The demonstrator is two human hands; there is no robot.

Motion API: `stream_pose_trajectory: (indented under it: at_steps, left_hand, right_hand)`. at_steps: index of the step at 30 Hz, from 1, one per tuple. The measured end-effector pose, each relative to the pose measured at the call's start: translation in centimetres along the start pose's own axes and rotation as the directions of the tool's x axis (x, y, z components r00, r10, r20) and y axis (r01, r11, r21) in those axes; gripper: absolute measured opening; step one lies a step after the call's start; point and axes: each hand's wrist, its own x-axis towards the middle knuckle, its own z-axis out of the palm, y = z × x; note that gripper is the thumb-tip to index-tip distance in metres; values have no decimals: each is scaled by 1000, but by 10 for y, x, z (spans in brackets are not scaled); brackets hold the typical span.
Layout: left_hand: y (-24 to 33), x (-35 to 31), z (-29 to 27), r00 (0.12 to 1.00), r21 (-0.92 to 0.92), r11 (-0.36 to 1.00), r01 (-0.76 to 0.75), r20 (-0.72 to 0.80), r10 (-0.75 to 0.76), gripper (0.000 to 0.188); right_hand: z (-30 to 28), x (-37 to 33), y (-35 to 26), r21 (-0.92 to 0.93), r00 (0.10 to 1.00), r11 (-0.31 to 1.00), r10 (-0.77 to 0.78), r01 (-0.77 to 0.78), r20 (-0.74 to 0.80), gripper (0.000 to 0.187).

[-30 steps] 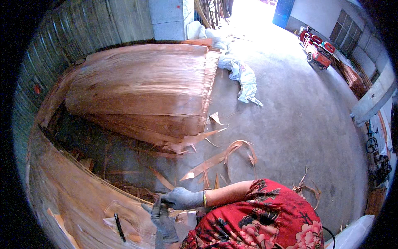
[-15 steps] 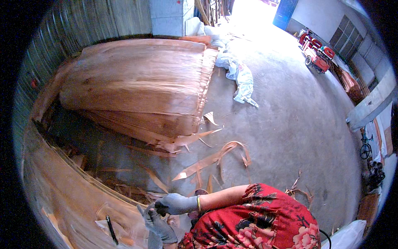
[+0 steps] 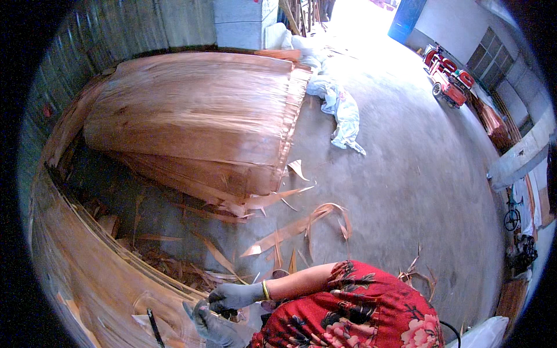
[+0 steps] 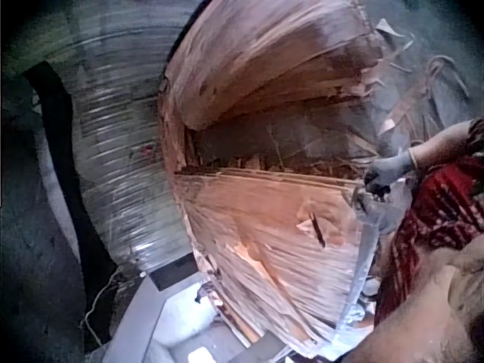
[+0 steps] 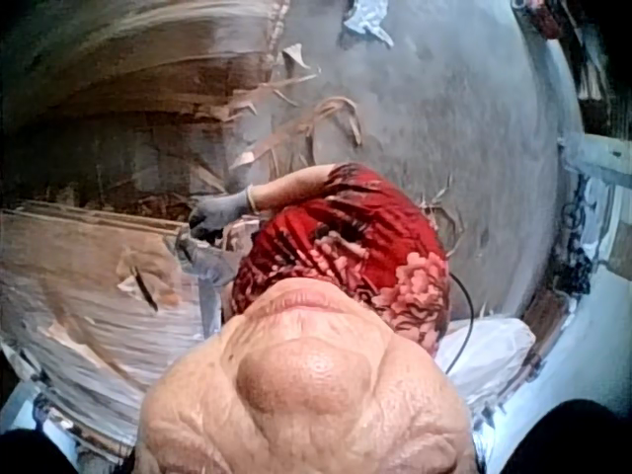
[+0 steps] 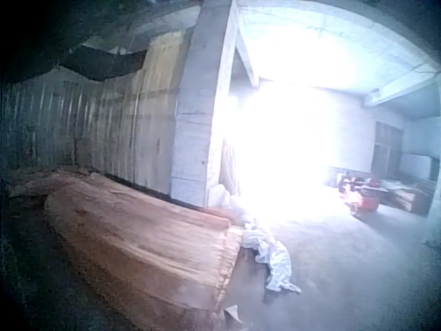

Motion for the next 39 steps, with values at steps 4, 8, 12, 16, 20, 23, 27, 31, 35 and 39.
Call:
stream_pose_trajectory:
  at_steps: [4, 8, 12, 16, 20, 23, 27, 31, 35, 39]
  left_hand:
    - [24, 8, -3, 861, 354, 797, -489, 47, 507, 34]
    - [23, 21, -12, 939, 315, 901, -300, -67, 336, 33]
    - [20, 29, -23, 958, 329, 923, -202, -130, 256, 33]
    - [15, 32, -19, 968, 310, 940, -143, -156, 199, 33]
    - [10, 33, -26, 966, 293, 950, -105, -196, 167, 33]
    - [-2, 30, -56, 952, 260, 964, -57, -277, 131, 34]
    - [-10, 3, -110, 906, 184, 980, 70, -422, 15, 35]
    - [-26, -15, -141, 867, -25, 989, 147, -477, -141, 37]
    - [-48, -53, -194, 777, -9, 977, 211, -605, -173, 41]
    - [-55, -95, -218, 665, -87, 966, 242, -711, -231, 42]
  right_hand:
    - [-6, -4, -17, -192, 1000, 981, -15, 19, 22, 27]
    - [-19, -1, 15, -367, 950, 877, -303, 309, 75, 25]
    - [-25, 1, 3, -39, 988, 987, 152, -153, -32, 25]
    - [-37, -1, 1, 52, 990, 997, 55, -49, -132, 25]
    - [-53, 4, 2, -69, 988, 996, 48, -59, -150, 20]
    - [-60, 14, -6, -232, 985, 972, -1, -40, -175, 15]
    - [-58, 3, -17, -198, 975, 980, -66, 24, -210, 15]
    - [-44, -3, -19, -202, 944, 966, 93, -163, -316, 12]
    - [-35, 9, 1, -280, 989, 953, 85, -117, -125, 18]
    - [-1, 24, -15, -285, 988, 946, 157, -152, -3, 16]
